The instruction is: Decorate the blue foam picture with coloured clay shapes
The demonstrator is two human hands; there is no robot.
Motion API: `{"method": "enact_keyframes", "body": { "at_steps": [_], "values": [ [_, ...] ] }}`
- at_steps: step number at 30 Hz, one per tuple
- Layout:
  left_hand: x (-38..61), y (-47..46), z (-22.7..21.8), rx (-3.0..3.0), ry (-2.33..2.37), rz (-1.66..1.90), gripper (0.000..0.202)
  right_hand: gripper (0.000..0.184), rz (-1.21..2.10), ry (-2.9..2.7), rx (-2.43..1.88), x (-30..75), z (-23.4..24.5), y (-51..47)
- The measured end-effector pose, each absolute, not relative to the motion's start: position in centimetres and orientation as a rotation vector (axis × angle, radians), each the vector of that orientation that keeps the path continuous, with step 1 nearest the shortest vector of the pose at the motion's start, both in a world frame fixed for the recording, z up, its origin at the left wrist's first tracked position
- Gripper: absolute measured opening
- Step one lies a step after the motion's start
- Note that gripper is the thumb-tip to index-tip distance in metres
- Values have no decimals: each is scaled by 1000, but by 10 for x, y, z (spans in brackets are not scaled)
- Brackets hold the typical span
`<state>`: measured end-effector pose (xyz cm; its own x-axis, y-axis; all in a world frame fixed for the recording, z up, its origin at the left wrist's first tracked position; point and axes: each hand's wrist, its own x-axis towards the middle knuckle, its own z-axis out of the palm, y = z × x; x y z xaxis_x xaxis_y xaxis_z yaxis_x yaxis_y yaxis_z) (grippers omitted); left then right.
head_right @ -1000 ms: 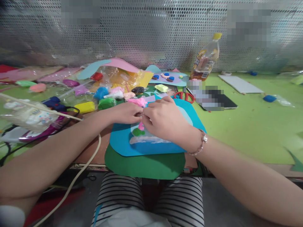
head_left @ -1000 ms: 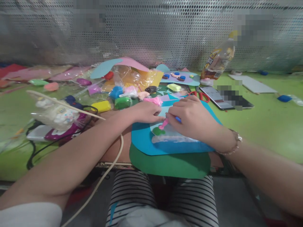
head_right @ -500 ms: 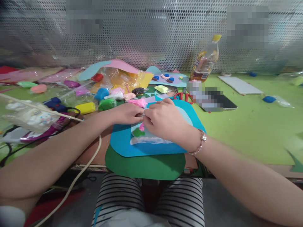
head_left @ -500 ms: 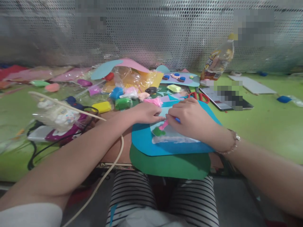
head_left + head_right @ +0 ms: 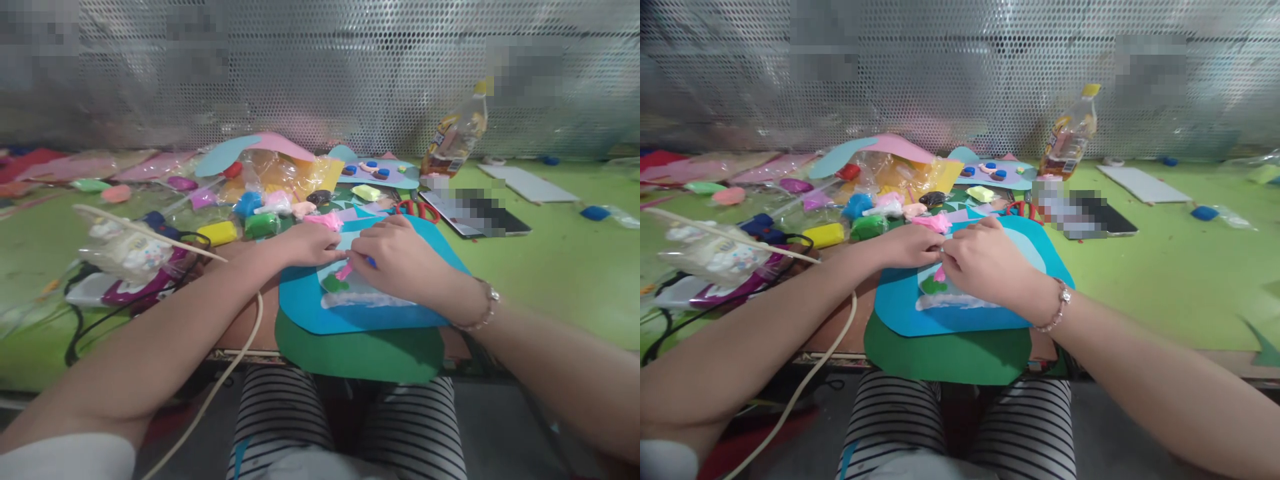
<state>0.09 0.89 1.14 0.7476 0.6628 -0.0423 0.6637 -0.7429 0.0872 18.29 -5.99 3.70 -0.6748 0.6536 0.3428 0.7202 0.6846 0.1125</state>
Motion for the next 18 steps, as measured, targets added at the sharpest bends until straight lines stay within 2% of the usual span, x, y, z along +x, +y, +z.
{"method": "enact_keyframes", "body": {
  "at_steps": [8, 14, 18],
  "values": [
    [3, 2, 19, 2892, 1174, -4, 25, 30, -346, -2622, -1092, 182, 36, -59],
    [1, -12, 47, 2942, 1734, 245, 32, 28, -330, -2605, -1112, 181, 34, -56],
    [-23, -4, 63, 2564, 2156, 104, 26, 27, -298, -2620, -1120, 181, 34, -56]
  ]
}}
